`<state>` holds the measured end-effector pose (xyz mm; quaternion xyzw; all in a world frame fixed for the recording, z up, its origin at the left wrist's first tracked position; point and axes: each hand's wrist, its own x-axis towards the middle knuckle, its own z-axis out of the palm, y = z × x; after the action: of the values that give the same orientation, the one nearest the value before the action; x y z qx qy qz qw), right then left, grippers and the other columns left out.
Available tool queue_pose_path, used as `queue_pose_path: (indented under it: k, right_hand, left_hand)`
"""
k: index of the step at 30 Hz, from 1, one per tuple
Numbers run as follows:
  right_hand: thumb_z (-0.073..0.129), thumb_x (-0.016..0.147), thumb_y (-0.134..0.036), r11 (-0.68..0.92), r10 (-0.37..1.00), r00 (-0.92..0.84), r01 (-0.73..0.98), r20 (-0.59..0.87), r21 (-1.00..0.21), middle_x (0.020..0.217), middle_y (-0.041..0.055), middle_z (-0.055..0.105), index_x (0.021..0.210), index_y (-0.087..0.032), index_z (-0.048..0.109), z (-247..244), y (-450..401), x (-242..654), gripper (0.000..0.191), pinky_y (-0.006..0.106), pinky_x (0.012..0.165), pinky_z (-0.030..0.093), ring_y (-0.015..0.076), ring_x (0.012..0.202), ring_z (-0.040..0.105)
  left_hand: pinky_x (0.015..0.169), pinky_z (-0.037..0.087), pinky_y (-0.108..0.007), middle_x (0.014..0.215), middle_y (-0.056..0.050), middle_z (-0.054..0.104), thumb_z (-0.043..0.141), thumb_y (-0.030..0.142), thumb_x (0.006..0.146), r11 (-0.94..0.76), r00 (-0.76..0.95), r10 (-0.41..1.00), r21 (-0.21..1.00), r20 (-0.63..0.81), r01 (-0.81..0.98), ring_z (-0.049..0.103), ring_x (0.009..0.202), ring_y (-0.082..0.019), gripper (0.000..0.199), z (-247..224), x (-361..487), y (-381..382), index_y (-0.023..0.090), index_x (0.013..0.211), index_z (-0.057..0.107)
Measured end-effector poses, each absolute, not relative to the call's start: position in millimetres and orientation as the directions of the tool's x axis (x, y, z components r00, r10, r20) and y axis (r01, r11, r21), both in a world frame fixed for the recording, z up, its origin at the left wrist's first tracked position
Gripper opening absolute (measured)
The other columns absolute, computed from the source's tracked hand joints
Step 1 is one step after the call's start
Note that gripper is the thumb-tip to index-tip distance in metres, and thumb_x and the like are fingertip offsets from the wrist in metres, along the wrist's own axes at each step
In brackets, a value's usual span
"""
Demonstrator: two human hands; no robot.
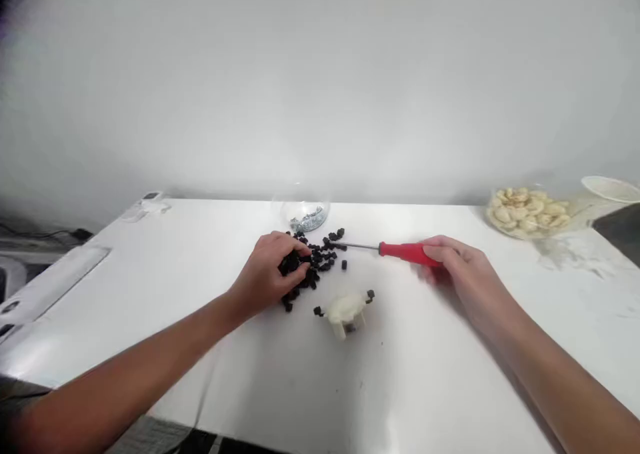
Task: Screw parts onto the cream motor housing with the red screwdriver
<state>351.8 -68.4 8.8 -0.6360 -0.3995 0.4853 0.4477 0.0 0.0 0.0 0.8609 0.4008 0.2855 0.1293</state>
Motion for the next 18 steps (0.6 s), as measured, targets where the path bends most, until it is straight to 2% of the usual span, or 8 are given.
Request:
queue_pose_path:
  k: [18]
  right_hand:
    - [0.068, 0.093, -0.042, -0.248, 0.954, 0.196, 0.095, -0.226, -0.964, 0.071, 0.0032, 0.065, 0.09, -0.024, 0.075, 8.0, -67.9, 351.9, 0.019, 0.034, 0.064, 0.041, 0.0205, 0.068, 0.055]
  left_hand:
    - [0.101, 0.046, -0.047, 0.105, -0.005, 0.075, 0.064, 0.021, 0.098, -0.632, 0.536, 0.775, 0.422, 0.336, 0.65, 0.063, 0.107, -0.027, 0.012, 2.4, -0.7, 0.9, 0.022, 0.106, 0.072]
